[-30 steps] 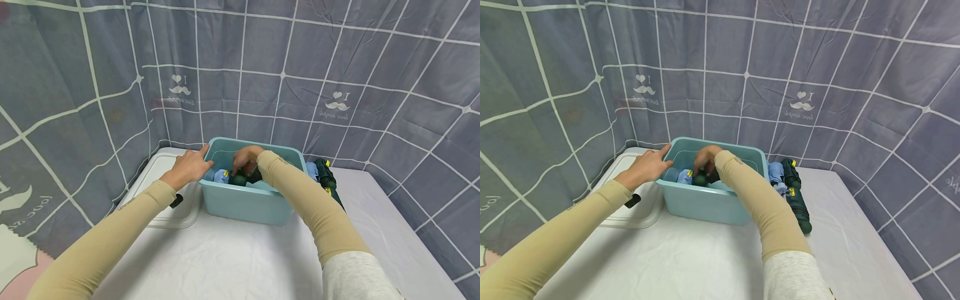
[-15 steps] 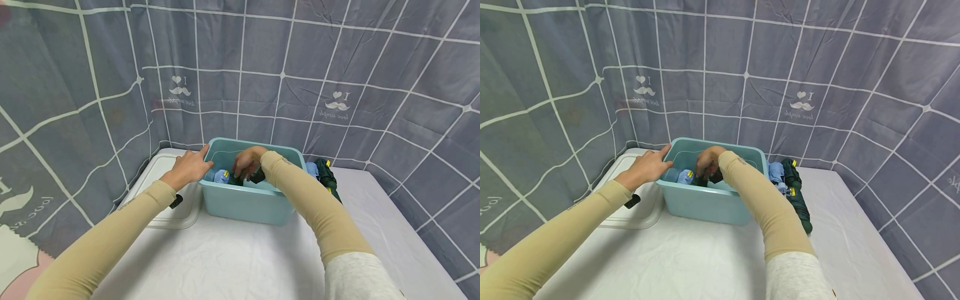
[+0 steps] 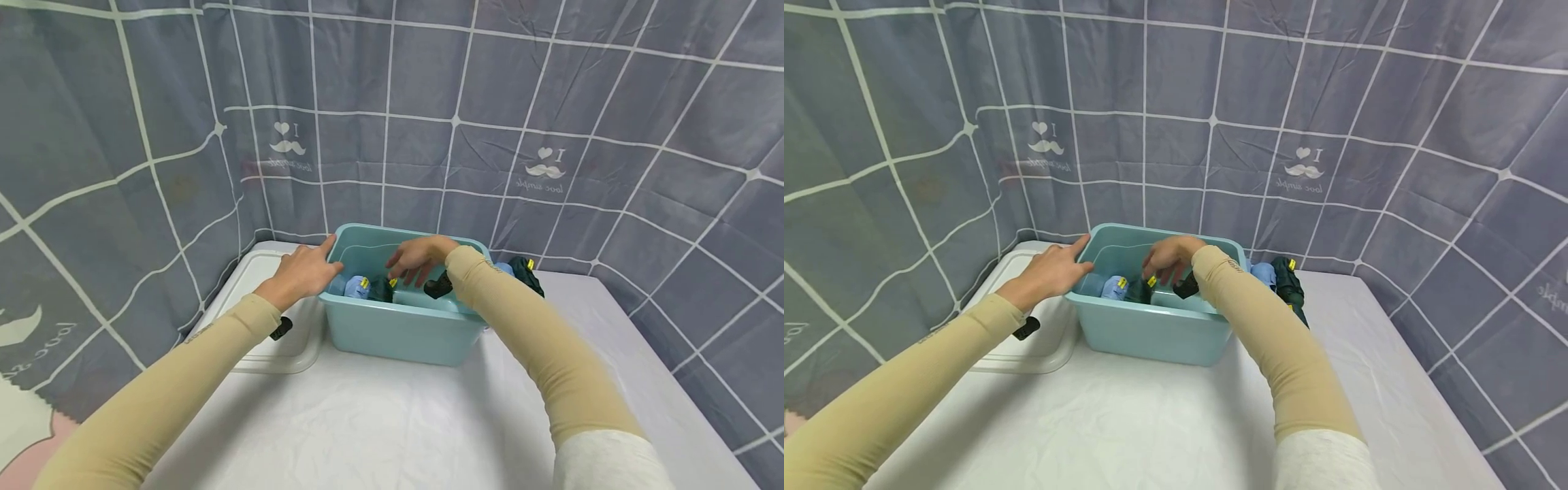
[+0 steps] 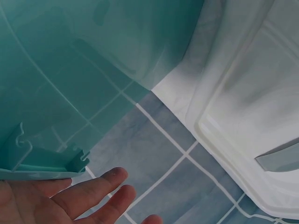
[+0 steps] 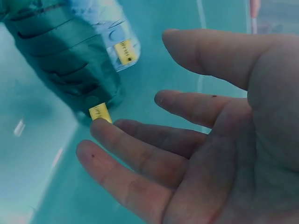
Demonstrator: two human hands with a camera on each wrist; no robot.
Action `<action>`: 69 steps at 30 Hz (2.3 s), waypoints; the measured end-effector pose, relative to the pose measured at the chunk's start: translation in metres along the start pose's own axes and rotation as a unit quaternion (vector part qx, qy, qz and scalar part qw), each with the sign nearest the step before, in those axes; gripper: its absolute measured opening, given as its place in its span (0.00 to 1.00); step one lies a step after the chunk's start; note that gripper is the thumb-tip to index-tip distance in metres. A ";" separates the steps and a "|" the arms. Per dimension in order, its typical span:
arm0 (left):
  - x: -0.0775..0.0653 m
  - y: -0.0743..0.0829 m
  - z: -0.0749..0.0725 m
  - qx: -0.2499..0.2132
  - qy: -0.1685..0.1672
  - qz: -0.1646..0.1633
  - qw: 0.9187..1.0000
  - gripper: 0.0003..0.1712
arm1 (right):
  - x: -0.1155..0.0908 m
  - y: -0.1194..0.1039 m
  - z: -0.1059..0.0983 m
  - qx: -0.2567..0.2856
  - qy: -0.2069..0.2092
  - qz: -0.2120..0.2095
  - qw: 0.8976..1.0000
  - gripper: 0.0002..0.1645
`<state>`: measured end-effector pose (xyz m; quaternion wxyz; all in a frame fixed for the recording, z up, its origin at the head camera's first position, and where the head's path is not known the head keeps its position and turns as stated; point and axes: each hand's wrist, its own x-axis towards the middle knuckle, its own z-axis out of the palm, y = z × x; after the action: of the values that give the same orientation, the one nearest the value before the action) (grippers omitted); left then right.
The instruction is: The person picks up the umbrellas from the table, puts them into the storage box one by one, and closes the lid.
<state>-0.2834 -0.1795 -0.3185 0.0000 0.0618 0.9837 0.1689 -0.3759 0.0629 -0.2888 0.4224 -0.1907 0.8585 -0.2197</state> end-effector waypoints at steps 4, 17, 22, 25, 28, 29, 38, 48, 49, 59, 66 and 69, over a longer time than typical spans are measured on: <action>-0.001 -0.002 -0.001 -0.003 0.003 0.000 1.000 0.43 | -0.015 -0.004 0.001 -0.016 0.030 -0.021 0.999 0.38; 0.001 -0.002 -0.001 -0.001 0.010 0.011 1.000 0.43 | -0.055 0.011 0.005 -0.013 0.136 -0.091 0.986 0.32; 0.002 -0.002 -0.001 -0.002 0.007 0.010 1.000 0.43 | -0.066 0.022 0.008 0.013 0.155 -0.118 0.981 0.32; 0.002 -0.002 0.001 -0.002 0.004 0.010 1.000 0.43 | -0.073 0.029 0.009 0.031 0.166 -0.129 0.977 0.31; 0.002 -0.003 0.002 -0.002 0.004 0.010 1.000 0.43 | -0.080 0.036 0.011 0.045 0.180 -0.142 0.972 0.31; 0.002 -0.003 0.002 -0.002 0.004 0.010 1.000 0.43 | -0.082 0.038 0.011 0.049 0.185 -0.147 0.970 0.31; 0.002 -0.001 0.001 -0.005 0.005 0.013 1.000 0.43 | -0.105 0.053 0.018 0.066 0.236 -0.155 0.957 0.30; 0.003 0.001 0.001 -0.002 0.001 0.013 1.000 0.43 | -0.128 0.073 0.026 0.071 0.280 -0.140 0.947 0.30; 0.003 0.001 0.001 -0.003 0.002 0.013 1.000 0.43 | -0.130 0.075 0.026 0.070 0.283 -0.141 0.946 0.31; 0.003 0.000 0.000 -0.006 -0.003 0.011 1.000 0.43 | -0.149 0.100 0.026 0.092 0.283 -0.151 0.943 0.33; 0.002 -0.003 -0.001 -0.010 -0.003 0.007 1.000 0.44 | -0.162 0.116 0.025 0.094 0.285 -0.154 0.941 0.34; 0.002 -0.003 0.000 -0.011 -0.002 0.010 1.000 0.43 | -0.167 0.124 0.026 0.095 0.293 -0.144 0.940 0.35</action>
<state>-0.2855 -0.1821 -0.3190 0.0010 0.0716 0.9811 0.1800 -0.2770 0.2462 -0.2623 0.1320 -0.1986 0.8826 -0.4051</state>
